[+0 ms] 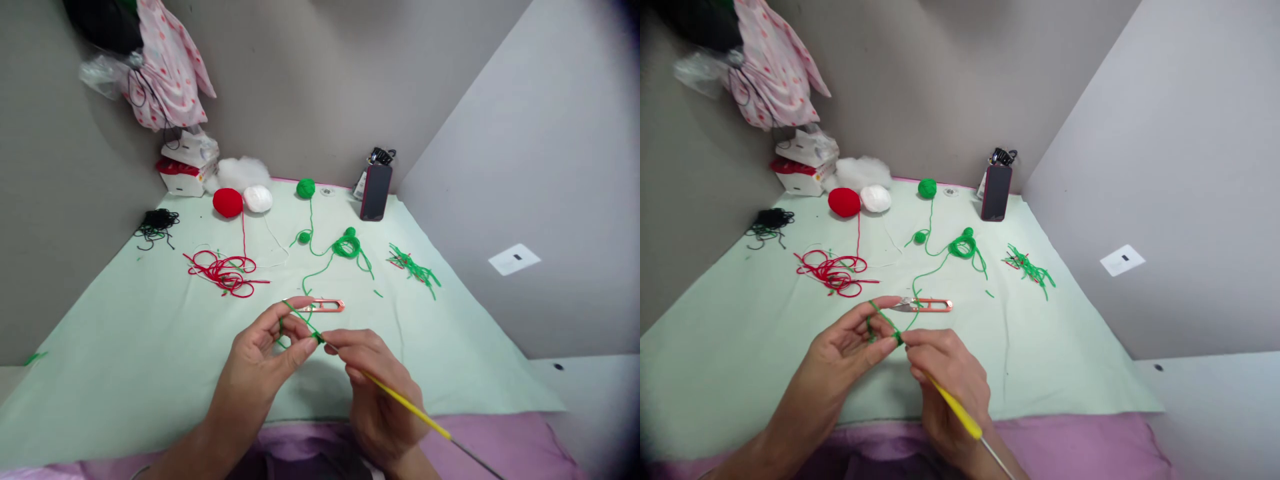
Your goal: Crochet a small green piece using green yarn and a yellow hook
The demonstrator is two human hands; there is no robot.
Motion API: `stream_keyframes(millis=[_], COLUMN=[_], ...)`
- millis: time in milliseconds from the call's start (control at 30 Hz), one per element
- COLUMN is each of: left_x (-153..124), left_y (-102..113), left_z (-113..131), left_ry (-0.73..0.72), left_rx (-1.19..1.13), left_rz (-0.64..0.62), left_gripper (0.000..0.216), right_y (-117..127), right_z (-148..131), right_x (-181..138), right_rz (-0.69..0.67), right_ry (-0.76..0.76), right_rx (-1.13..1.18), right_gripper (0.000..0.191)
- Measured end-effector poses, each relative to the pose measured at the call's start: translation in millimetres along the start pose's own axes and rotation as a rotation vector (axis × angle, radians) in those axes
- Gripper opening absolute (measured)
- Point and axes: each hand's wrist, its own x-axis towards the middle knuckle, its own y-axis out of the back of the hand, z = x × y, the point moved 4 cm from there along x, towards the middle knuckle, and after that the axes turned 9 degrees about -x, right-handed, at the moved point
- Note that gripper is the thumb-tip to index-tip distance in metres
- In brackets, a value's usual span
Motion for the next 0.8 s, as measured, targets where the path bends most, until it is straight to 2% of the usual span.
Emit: stream_keyframes(millis=[167,233,333,400,500,667,800], left_x=[-1,-2,-1,0,3,5,5], left_y=[1,-2,-9,-14,-17,-12,-7], left_z=[-2,-3,-7,-9,-6,1,1], left_ry=[-0.037,-0.023,0.093,0.226,0.342,0.296,0.249], left_rx=[0.031,0.015,-0.126,-0.257,-0.397,-0.347,-0.291], left_rz=[0.049,0.050,-0.003,-0.080,-0.167,-0.186,-0.121], left_gripper=[0.038,0.041,0.052,0.053,0.041,0.032,0.034], right_y=[1,1,-2,-2,2,5,-1], right_z=[3,5,5,4,6,16,24], right_x=[-4,-8,-15,-16,-11,1,6], right_rz=[-0.009,-0.032,-0.096,-0.092,-0.009,0.107,0.130], right_ry=[0.007,0.036,0.117,0.134,0.034,-0.317,-0.459], right_rx=[-0.046,-0.142,-0.359,-0.376,-0.234,0.252,0.478], right_gripper=[0.025,0.030,0.047,0.053,0.039,0.018,0.013])
